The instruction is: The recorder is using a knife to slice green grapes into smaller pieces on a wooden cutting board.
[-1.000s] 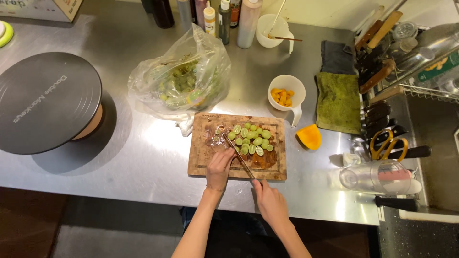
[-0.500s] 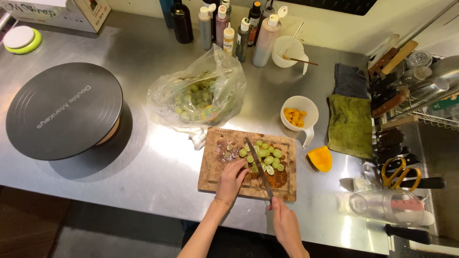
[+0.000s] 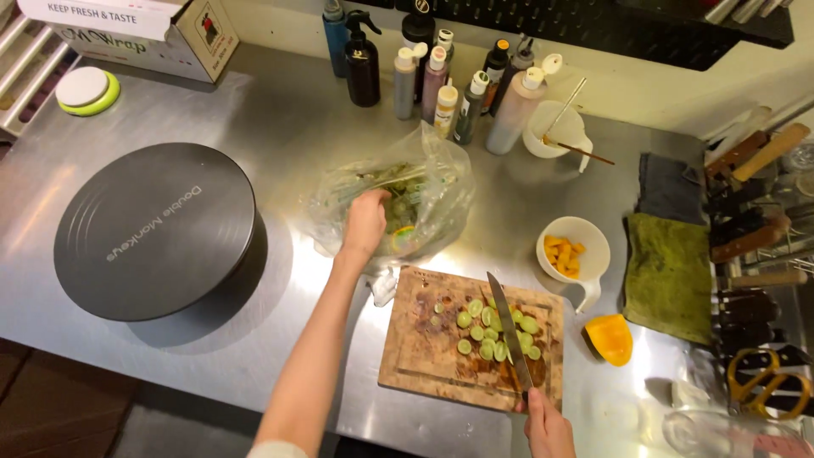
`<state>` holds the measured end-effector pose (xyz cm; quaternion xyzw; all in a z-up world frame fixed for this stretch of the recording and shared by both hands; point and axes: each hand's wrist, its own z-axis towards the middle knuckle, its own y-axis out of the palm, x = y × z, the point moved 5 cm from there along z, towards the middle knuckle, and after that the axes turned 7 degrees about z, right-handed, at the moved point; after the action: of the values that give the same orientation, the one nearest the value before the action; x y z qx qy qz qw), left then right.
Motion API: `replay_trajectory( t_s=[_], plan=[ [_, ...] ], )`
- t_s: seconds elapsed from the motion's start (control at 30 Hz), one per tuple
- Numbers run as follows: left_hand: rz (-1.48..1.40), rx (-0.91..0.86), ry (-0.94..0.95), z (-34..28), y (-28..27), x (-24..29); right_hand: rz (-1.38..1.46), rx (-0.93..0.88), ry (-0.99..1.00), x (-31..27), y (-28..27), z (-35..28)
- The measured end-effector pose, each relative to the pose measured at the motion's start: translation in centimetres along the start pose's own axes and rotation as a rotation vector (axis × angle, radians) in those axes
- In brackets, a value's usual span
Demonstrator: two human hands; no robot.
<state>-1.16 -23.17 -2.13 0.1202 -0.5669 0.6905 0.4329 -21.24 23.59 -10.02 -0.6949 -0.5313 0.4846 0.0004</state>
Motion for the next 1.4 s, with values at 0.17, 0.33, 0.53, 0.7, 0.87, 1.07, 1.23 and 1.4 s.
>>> replay_trajectory(
  t_s=[0.17, 0.33, 0.53, 0.7, 0.87, 1.07, 1.23, 1.4],
  plan=[
    [0.692, -0.091, 0.281, 2.7, 9.1, -7.1, 0.027, 0.049, 0.023, 0.3, 1.3, 0.8],
    [1.287, -0.511, 0.631, 3.7, 10.1, -4.6, -0.044, 0.019, 0.023, 0.2, 2.1, 0.9],
    [1.445, -0.414, 0.750, 4.7, 12.0, -5.2, -0.026, 0.031, 0.018, 0.1, 2.7, 0.5],
    [1.512, -0.211, 0.807, 4.0, 9.3, -4.6, 0.009, 0.041, 0.018, 1.2, 2.4, 0.1],
    [0.651, -0.066, 0.416, 4.2, 3.4, -4.5, 0.012, 0.014, 0.079, 0.4, 2.2, -2.0],
    [-0.181, -0.151, -0.175, 0.5, -0.6, -0.1, 0.019, 0.020, -0.031, -3.8, 1.4, -6.3],
    [-0.406, 0.036, 0.013, -10.9, -2.6, 9.0, -0.010, -0.002, -0.021, -3.8, 1.5, -7.6],
    [-0.452, 0.003, -0.363, -24.1, -2.4, 12.5, -0.187, -0.111, -0.067, -4.7, 1.9, -9.3]
  ],
)
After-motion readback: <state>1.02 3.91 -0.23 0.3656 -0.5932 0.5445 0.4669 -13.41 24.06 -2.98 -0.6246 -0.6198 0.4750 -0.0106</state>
